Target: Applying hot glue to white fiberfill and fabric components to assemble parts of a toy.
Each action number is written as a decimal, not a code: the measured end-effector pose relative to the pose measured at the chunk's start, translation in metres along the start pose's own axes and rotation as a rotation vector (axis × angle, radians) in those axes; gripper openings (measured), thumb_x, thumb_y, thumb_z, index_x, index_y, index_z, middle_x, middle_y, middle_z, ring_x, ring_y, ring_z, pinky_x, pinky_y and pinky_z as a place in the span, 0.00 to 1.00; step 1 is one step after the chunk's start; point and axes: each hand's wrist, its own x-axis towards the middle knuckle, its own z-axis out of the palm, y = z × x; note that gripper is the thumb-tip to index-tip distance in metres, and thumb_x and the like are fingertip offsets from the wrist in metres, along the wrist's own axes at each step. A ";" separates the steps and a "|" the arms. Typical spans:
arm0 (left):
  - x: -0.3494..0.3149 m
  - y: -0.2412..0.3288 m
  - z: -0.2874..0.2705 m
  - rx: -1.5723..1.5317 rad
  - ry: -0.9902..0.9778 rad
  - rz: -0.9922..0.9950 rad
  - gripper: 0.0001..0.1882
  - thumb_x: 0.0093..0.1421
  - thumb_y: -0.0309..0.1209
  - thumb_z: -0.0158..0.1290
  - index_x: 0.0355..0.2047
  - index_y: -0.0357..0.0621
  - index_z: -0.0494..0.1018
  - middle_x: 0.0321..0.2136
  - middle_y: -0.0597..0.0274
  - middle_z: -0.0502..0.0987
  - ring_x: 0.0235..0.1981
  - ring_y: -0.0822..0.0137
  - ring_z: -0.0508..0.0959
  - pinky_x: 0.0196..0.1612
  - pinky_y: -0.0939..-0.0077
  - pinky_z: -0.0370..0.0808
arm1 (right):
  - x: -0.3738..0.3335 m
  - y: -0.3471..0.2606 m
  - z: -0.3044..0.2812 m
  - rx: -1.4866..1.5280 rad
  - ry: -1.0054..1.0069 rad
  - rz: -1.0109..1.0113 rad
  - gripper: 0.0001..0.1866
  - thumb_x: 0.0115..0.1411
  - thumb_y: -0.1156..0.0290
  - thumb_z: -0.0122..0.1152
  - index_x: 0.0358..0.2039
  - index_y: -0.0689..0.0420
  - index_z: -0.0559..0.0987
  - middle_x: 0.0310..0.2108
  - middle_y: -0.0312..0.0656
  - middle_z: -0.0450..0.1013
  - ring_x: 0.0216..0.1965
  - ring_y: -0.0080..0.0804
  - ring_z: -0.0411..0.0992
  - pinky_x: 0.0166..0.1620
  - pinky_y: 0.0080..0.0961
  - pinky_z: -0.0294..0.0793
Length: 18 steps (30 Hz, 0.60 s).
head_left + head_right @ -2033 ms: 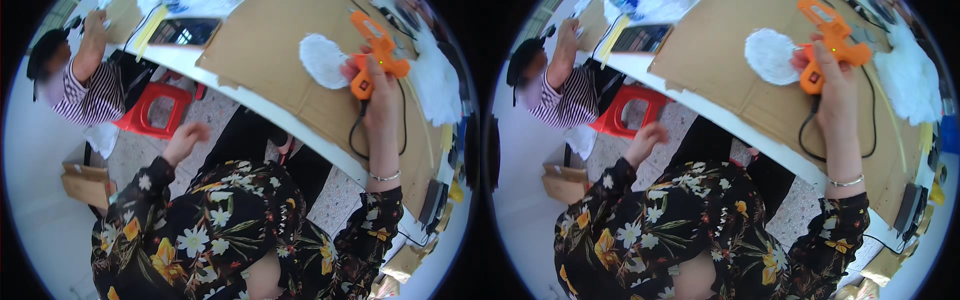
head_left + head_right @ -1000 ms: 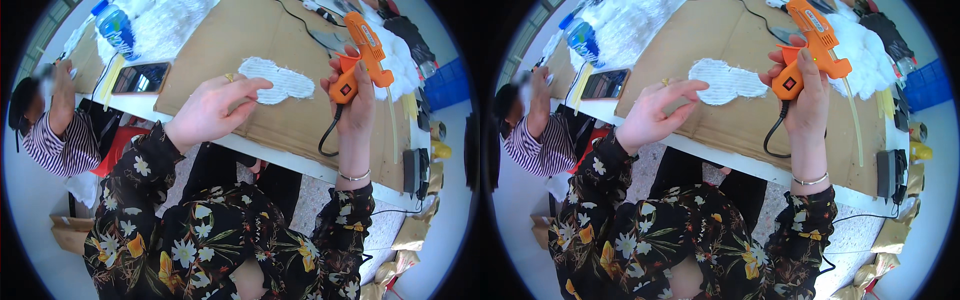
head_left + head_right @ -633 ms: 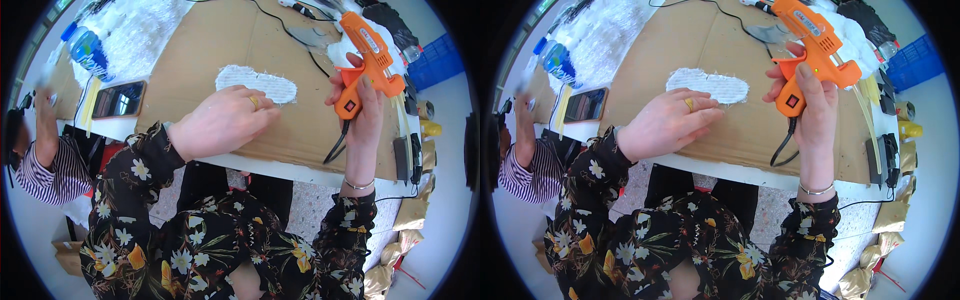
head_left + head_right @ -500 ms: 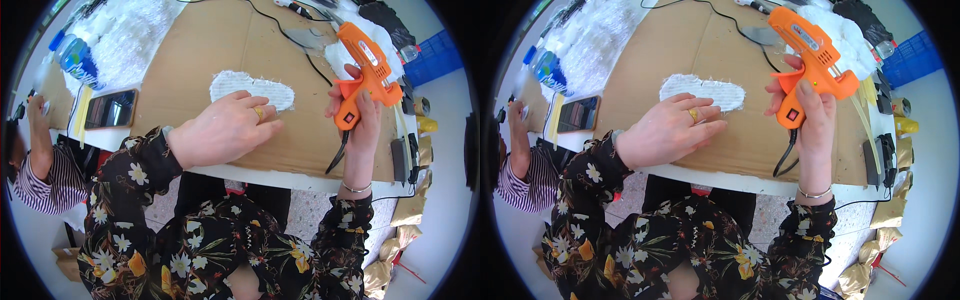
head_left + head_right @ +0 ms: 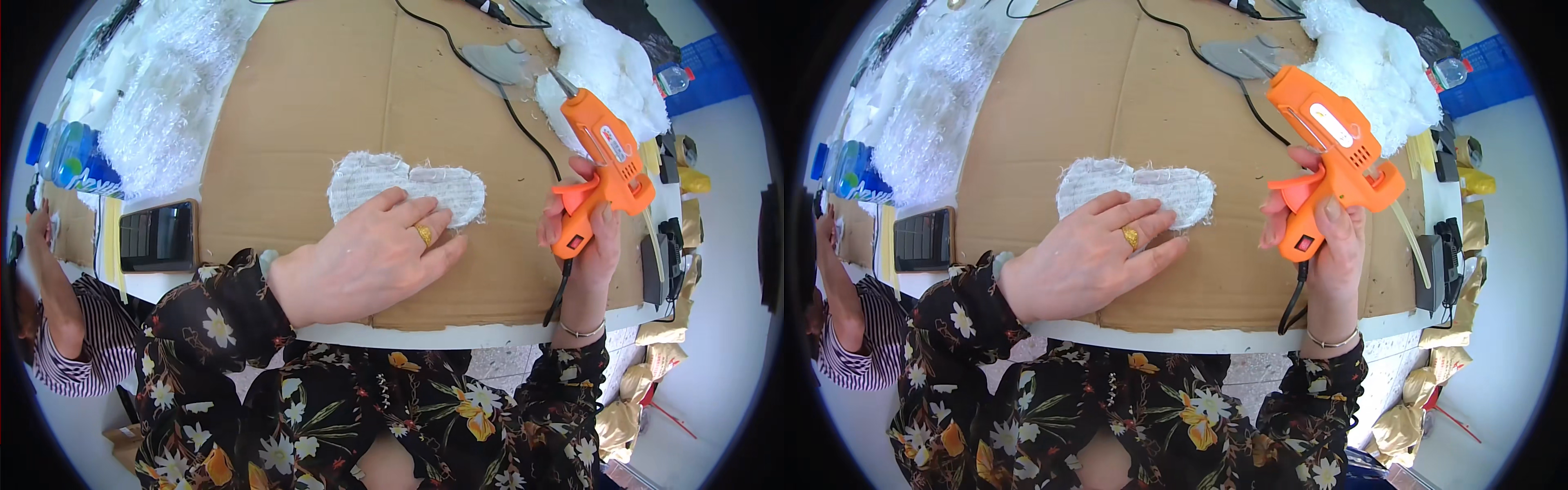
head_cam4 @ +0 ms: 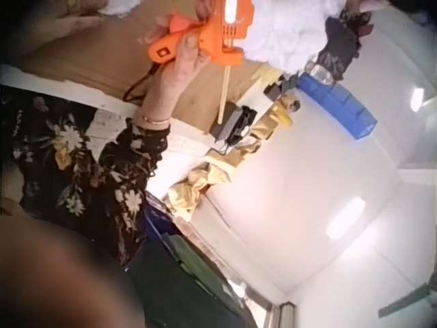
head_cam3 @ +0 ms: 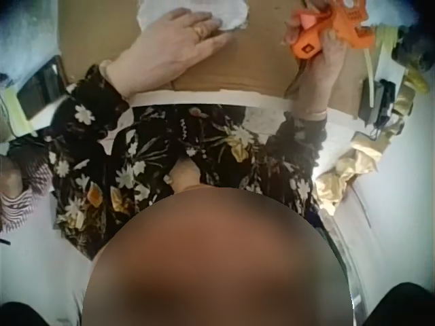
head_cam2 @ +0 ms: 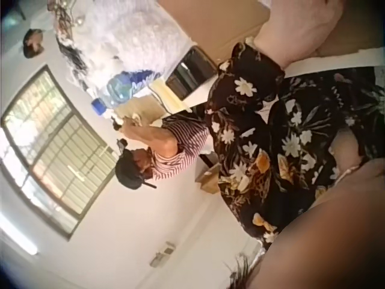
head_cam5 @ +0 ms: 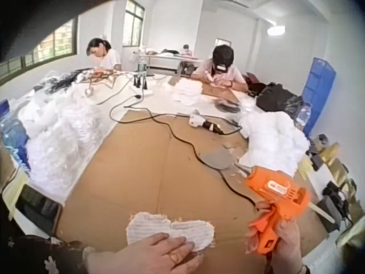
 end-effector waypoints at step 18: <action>-0.012 -0.005 0.027 -0.227 0.304 -0.138 0.15 0.49 0.20 0.50 0.39 0.38 0.73 0.33 0.53 0.77 0.35 0.56 0.77 0.37 0.68 0.75 | -0.026 0.024 -0.006 0.131 -0.045 0.031 0.34 0.61 0.54 0.51 0.55 0.71 0.61 0.38 0.61 0.73 0.19 0.30 0.71 0.22 0.28 0.76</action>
